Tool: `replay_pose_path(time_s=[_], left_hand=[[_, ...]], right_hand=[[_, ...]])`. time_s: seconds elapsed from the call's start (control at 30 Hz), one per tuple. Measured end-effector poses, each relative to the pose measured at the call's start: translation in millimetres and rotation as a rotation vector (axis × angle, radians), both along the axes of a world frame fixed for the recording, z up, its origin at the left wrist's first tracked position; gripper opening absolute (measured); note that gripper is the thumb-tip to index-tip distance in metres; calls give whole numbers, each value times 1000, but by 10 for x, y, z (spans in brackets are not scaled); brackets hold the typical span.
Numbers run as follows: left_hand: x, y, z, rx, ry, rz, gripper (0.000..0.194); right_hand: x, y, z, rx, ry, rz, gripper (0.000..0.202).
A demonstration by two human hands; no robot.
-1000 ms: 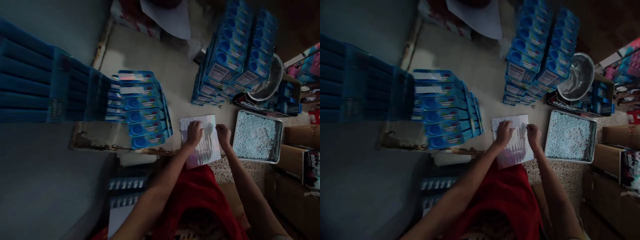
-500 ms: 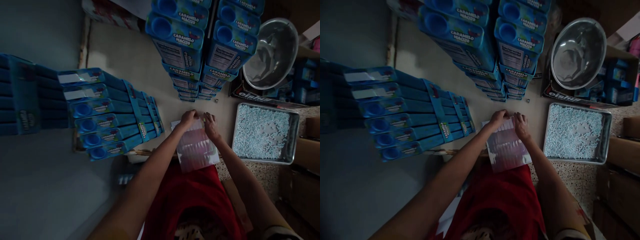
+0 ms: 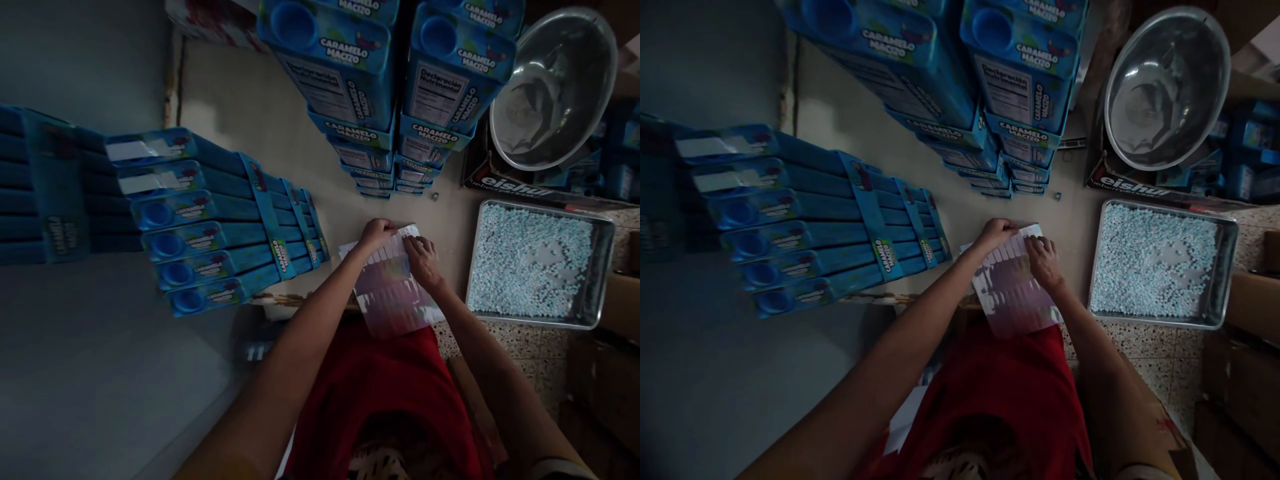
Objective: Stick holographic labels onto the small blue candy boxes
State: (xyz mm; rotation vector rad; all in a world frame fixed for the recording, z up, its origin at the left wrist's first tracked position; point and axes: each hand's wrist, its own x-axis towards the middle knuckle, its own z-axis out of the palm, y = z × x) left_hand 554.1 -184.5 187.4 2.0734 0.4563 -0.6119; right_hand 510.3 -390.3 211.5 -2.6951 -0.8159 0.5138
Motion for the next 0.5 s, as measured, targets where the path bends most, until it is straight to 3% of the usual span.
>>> replay_pose_path(time_s=[0.13, 0.3, 0.4, 0.47, 0.5], left_hand=[[23, -40, 52, 111, -31, -58, 15], [50, -137, 113, 151, -152, -87, 22], [-80, -172, 232, 164, -250, 51, 27], [-266, -177, 375, 5, -261, 231, 31], [-380, -176, 464, -159, -218, 318, 35]], right_hand=[[-127, -73, 328, -25, -24, -104, 34], [-258, -71, 897, 11, -61, -362, 18], [-299, -52, 1232, 200, 55, -546, 14], [-295, -27, 1423, 379, 195, -658, 15], [-285, -9, 1505, 458, 260, -696, 17]])
